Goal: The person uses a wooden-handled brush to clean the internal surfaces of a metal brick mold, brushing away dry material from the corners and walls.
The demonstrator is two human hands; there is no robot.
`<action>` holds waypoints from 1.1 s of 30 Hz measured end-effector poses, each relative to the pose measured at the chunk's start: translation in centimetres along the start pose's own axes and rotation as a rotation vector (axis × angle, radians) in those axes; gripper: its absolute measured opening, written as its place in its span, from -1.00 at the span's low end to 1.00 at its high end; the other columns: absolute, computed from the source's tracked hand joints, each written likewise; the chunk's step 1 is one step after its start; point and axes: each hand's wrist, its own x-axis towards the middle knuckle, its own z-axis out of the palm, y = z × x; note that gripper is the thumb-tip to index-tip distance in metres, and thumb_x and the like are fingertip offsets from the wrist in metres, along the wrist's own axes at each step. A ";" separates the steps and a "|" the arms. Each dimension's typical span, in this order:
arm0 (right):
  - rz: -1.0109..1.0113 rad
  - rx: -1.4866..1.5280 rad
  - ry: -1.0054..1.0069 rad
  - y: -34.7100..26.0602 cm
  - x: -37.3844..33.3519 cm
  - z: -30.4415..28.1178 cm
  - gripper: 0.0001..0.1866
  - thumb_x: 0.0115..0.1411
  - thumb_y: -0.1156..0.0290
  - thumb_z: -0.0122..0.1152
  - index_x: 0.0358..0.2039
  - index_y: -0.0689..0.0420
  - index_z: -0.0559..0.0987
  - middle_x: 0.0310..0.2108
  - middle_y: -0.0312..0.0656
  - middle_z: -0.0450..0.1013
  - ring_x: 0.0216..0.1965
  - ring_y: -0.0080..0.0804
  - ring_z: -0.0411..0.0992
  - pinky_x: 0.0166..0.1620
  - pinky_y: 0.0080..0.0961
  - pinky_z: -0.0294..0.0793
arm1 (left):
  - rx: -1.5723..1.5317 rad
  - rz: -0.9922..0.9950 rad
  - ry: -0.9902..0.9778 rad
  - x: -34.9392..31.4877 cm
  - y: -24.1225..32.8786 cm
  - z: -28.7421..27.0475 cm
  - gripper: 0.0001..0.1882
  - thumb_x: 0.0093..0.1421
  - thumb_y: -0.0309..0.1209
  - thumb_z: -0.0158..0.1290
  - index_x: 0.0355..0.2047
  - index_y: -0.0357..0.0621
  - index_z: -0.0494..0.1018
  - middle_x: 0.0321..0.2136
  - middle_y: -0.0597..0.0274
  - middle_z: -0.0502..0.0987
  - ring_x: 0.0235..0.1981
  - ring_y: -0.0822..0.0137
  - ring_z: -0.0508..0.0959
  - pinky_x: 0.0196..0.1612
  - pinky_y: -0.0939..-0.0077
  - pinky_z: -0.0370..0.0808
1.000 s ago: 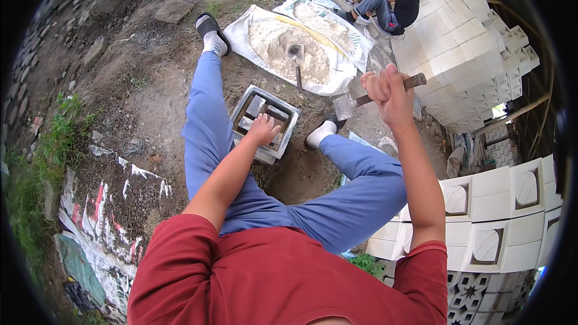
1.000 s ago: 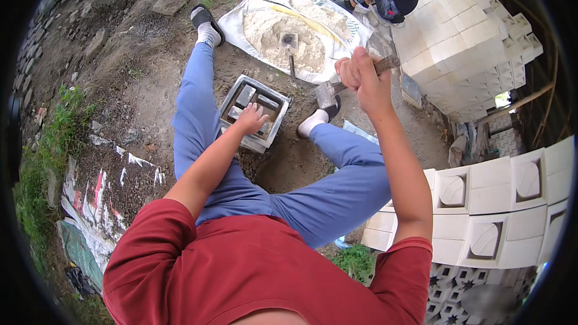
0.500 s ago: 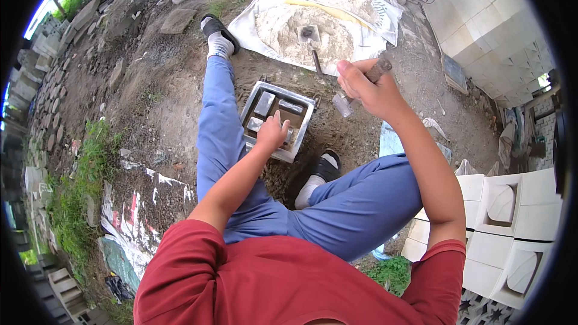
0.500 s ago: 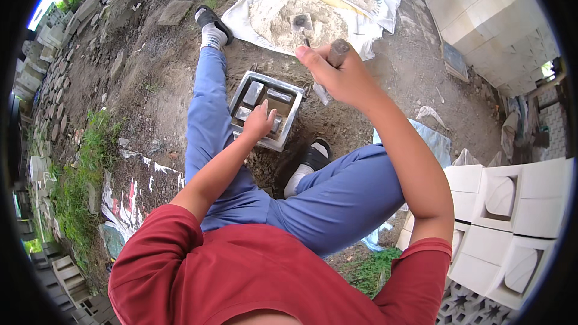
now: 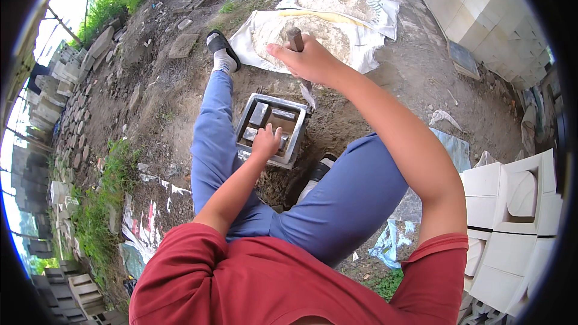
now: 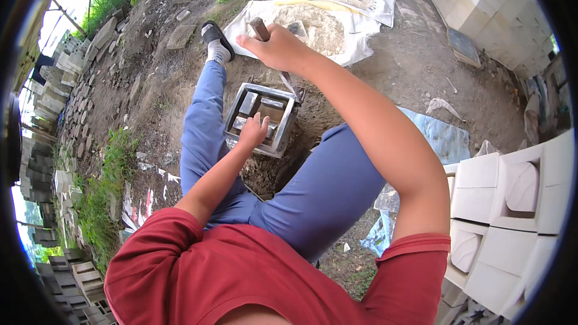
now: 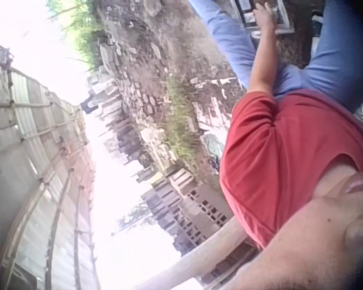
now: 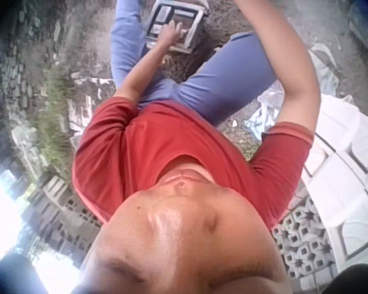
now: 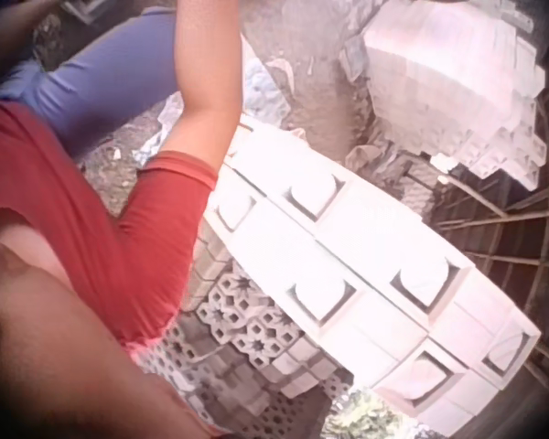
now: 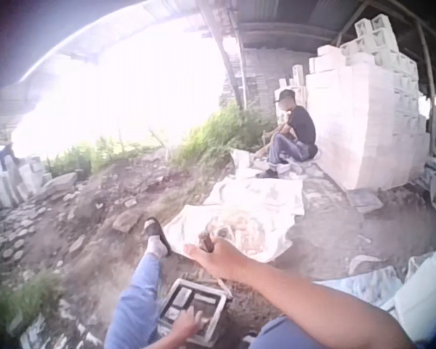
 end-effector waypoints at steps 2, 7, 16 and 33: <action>0.049 -0.037 0.013 -0.3 0.0 -0.1 -0.34 0.32 -0.18 0.23 -0.69 0.12 0.43 -0.71 -0.34 0.30 -0.59 -0.51 0.27 -0.42 -0.31 0.27 | 0.018 0.002 -0.023 0.4 -0.4 0.1 -0.23 0.43 0.18 -0.11 0.32 -0.28 0.33 0.03 -0.43 0.51 0.03 -0.36 0.57 0.10 -0.13 0.52; 0.036 -0.096 0.046 -0.9 0.0 -0.5 -0.33 0.28 -0.24 0.25 -0.68 0.08 0.41 -0.70 -0.34 0.30 -0.60 -0.48 0.30 -0.42 -0.35 0.30 | 0.038 -0.057 -0.166 1.0 0.6 -0.7 -0.06 0.37 0.38 -0.20 0.44 -0.15 0.24 0.14 -0.45 0.46 0.19 -0.31 0.50 0.26 -0.05 0.43; 0.051 0.318 0.017 -1.6 0.2 -0.7 -0.43 0.39 0.02 0.25 -0.69 -0.04 0.28 -0.76 -0.45 0.20 -0.73 -0.64 0.11 -0.57 -0.46 0.09 | 0.003 -0.149 -0.296 1.5 2.4 -2.2 0.01 0.31 0.50 -0.29 0.49 0.01 0.20 0.28 -0.44 0.37 0.33 -0.25 0.40 0.38 0.04 0.32; 0.233 0.475 0.086 -0.9 6.7 5.2 -0.46 0.44 0.16 0.17 -0.67 -0.10 0.19 -0.74 -0.50 0.10 -0.72 -0.64 0.02 -0.55 -0.53 0.05 | -0.086 -0.108 -0.385 1.9 1.7 -3.3 -0.06 0.30 0.52 -0.32 0.50 0.27 0.20 0.27 -0.44 0.31 0.22 -0.27 0.49 0.29 0.02 0.44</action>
